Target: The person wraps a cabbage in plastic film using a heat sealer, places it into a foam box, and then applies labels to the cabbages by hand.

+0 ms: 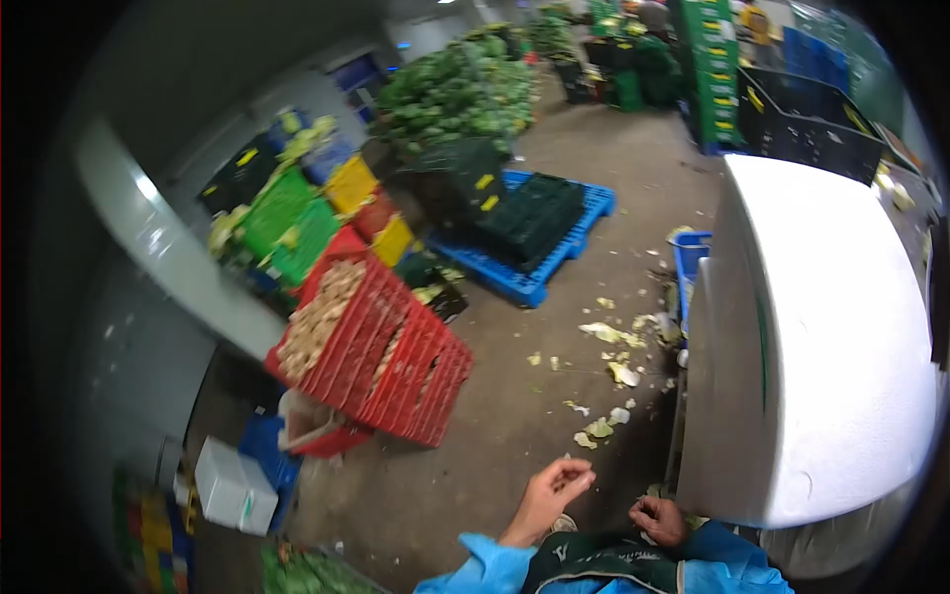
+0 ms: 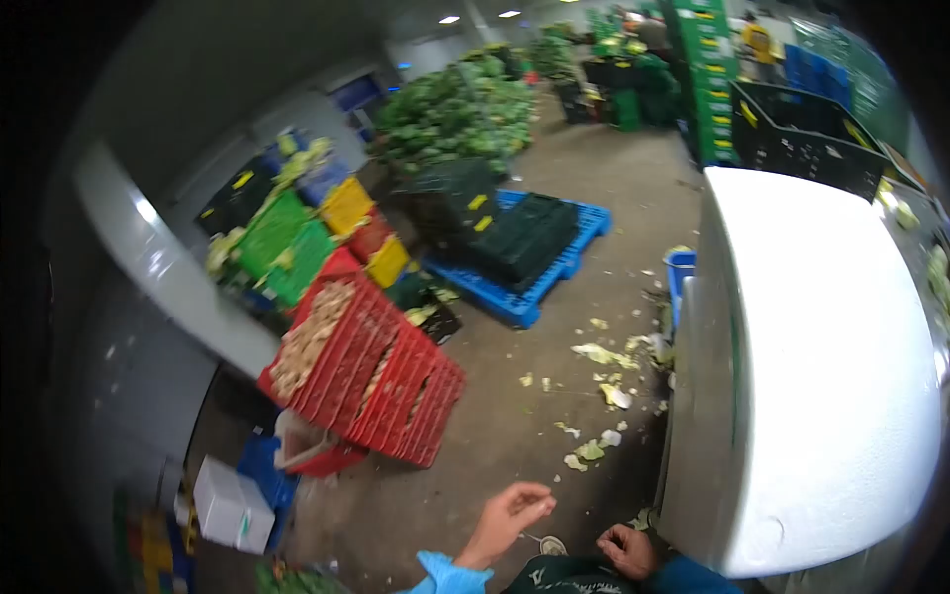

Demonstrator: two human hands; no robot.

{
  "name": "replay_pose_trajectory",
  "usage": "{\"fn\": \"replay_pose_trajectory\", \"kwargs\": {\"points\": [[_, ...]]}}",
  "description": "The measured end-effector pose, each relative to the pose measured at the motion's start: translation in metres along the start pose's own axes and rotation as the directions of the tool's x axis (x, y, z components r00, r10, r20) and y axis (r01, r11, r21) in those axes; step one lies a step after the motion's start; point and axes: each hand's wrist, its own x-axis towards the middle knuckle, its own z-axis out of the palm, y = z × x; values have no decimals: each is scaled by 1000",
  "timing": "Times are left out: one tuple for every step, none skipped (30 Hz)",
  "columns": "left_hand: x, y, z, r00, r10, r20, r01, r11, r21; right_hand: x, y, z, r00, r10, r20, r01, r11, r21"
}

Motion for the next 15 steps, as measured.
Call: {"fn": "replay_pose_trajectory", "kwargs": {"points": [[34, 12, -3, 995, -1, 97, -2, 1000, 30, 1, -21, 1, 994, 75, -77, -71, 996, 49], [69, 29, 1, 986, -27, 163, 22, 999, 36, 6, -42, 0, 985, 101, -137, -91, 993, 78], [101, 50, 8, 945, -27, 326, 10, 998, 55, 11, -66, 1, 975, 112, -194, -92, 990, 109], [131, 65, 16, 873, -23, 487, -17, 997, 77, 20, -82, 1, 960, 111, -258, -77, 987, 141], [164, 76, 25, 803, -55, 594, -1, 996, 93, 31, -87, -2, 941, 123, -316, -97, 991, 97], [196, 89, 35, 748, -88, 657, 5, 992, 127, 43, -95, -2, 921, 115, -372, -71, 989, 129], [227, 100, 48, 691, -118, 713, 8, 988, 156, 58, -103, -3, 899, 108, -425, -45, 987, 154], [259, 110, 60, 635, -116, 764, -17, 986, 164, 77, -109, -9, 879, 98, -466, -40, 990, 132], [289, 118, 71, 618, -99, 780, -50, 985, 165, 96, -111, -20, 864, 90, -495, -43, 994, 104], [319, 124, 81, 607, -79, 791, -77, 984, 158, 118, -109, -33, 864, 67, -500, -10, 993, 117], [349, 131, 87, 584, -24, 811, -177, 972, 156, 145, -116, -49, 806, -71, -587, 130, 990, 59], [381, 140, 96, 582, -53, 811, -132, 979, 158, 167, -127, -71, 772, -89, -629, 148, 988, 42], [404, 148, 95, 585, -132, 800, -54, 978, 201, 182, -135, -74, 748, -71, -660, 159, 985, 74], [427, 162, 96, 593, -156, 790, -78, 965, 249, 197, -141, -86, 801, 140, -582, -44, 983, 176], [451, 181, 104, 602, -159, 782, -109, 955, 278, 208, -150, -96, 791, 176, -586, -36, 970, 242]]}}
